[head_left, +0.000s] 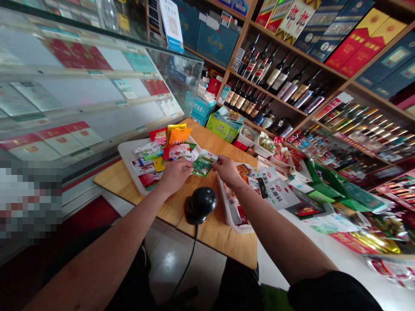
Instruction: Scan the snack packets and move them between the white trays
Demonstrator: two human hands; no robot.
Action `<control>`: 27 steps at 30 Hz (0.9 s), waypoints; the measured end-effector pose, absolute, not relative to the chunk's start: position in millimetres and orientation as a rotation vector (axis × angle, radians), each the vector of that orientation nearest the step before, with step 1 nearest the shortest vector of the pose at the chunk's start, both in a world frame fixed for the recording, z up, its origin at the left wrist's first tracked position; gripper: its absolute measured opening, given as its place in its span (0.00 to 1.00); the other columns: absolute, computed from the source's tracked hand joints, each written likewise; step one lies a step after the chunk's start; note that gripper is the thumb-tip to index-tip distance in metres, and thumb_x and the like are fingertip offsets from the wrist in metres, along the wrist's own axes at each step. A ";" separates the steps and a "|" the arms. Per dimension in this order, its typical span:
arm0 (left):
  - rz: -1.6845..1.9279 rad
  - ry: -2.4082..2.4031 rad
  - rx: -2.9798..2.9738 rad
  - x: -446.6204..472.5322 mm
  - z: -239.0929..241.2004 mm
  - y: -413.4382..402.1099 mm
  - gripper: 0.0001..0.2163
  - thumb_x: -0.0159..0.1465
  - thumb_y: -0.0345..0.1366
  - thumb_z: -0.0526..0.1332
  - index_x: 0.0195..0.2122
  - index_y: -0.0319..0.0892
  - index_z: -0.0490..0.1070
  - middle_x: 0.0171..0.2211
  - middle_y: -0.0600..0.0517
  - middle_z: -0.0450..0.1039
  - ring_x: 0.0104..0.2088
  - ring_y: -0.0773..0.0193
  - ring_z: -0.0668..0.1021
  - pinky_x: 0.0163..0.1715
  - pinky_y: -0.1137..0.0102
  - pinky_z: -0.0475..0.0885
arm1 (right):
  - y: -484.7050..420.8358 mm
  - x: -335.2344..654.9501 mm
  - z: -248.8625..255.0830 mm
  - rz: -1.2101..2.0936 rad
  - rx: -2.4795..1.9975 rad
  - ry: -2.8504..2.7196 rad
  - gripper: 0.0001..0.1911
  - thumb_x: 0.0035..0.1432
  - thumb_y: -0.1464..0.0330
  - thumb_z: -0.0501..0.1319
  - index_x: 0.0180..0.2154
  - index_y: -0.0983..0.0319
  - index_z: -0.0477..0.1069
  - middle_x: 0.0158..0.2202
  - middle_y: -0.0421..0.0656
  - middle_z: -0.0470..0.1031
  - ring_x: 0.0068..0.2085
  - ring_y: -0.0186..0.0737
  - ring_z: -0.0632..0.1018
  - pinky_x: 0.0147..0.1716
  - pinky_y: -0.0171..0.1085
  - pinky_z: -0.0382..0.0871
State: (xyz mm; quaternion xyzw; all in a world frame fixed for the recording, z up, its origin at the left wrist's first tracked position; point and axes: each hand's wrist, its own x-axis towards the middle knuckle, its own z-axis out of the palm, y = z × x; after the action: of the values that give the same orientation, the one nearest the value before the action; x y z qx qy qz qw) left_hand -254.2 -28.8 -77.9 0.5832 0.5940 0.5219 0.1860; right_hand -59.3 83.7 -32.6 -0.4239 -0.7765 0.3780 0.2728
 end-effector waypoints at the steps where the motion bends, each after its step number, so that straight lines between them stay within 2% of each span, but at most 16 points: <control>1: 1.455 1.681 1.695 -253.9 -78.0 -29.5 0.09 0.64 0.39 0.61 0.35 0.44 0.80 0.40 0.47 0.81 0.42 0.54 0.80 0.46 0.61 0.73 | 81.7 -57.7 -33.6 0.981 -1.166 -2.101 0.07 0.53 0.66 0.60 0.33 0.62 0.73 0.28 0.38 0.73 0.31 0.36 0.73 0.32 0.33 0.67; 5: 1.408 1.716 1.884 -254.0 -83.6 -28.9 0.09 0.64 0.36 0.60 0.34 0.43 0.80 0.40 0.45 0.81 0.44 0.51 0.80 0.51 0.58 0.71 | 75.8 -55.1 -39.6 0.899 -1.244 -2.129 0.05 0.53 0.68 0.58 0.32 0.61 0.72 0.27 0.38 0.72 0.31 0.36 0.72 0.32 0.32 0.66; 13: 1.295 1.814 2.024 -255.8 -93.1 -25.4 0.09 0.63 0.33 0.60 0.33 0.43 0.81 0.43 0.42 0.81 0.48 0.46 0.79 0.54 0.52 0.69 | 66.7 -53.8 -44.7 0.987 -1.216 -2.121 0.04 0.51 0.68 0.59 0.30 0.61 0.69 0.25 0.35 0.68 0.28 0.33 0.68 0.30 0.31 0.62; 21: 1.271 1.845 2.070 -255.0 -94.6 -25.0 0.08 0.64 0.33 0.60 0.35 0.41 0.81 0.45 0.41 0.81 0.49 0.47 0.79 0.54 0.53 0.70 | 71.7 -50.0 -57.8 0.943 -1.300 -2.098 0.07 0.53 0.65 0.60 0.32 0.62 0.73 0.26 0.37 0.72 0.29 0.34 0.70 0.29 0.31 0.62; 27: 1.348 1.836 2.057 -250.3 -92.4 -21.6 0.08 0.66 0.33 0.60 0.36 0.41 0.80 0.43 0.44 0.81 0.48 0.51 0.79 0.53 0.55 0.71 | 73.9 -43.5 -52.6 1.015 -1.175 -2.067 0.12 0.53 0.60 0.64 0.32 0.62 0.75 0.25 0.37 0.73 0.28 0.35 0.71 0.29 0.33 0.64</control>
State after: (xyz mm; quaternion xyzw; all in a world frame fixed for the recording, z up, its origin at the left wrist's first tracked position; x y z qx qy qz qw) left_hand -250.3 -21.6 -92.4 0.6697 0.5978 0.4391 0.0364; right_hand -43.5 73.9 -52.6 -0.4370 -0.7689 0.3774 0.2746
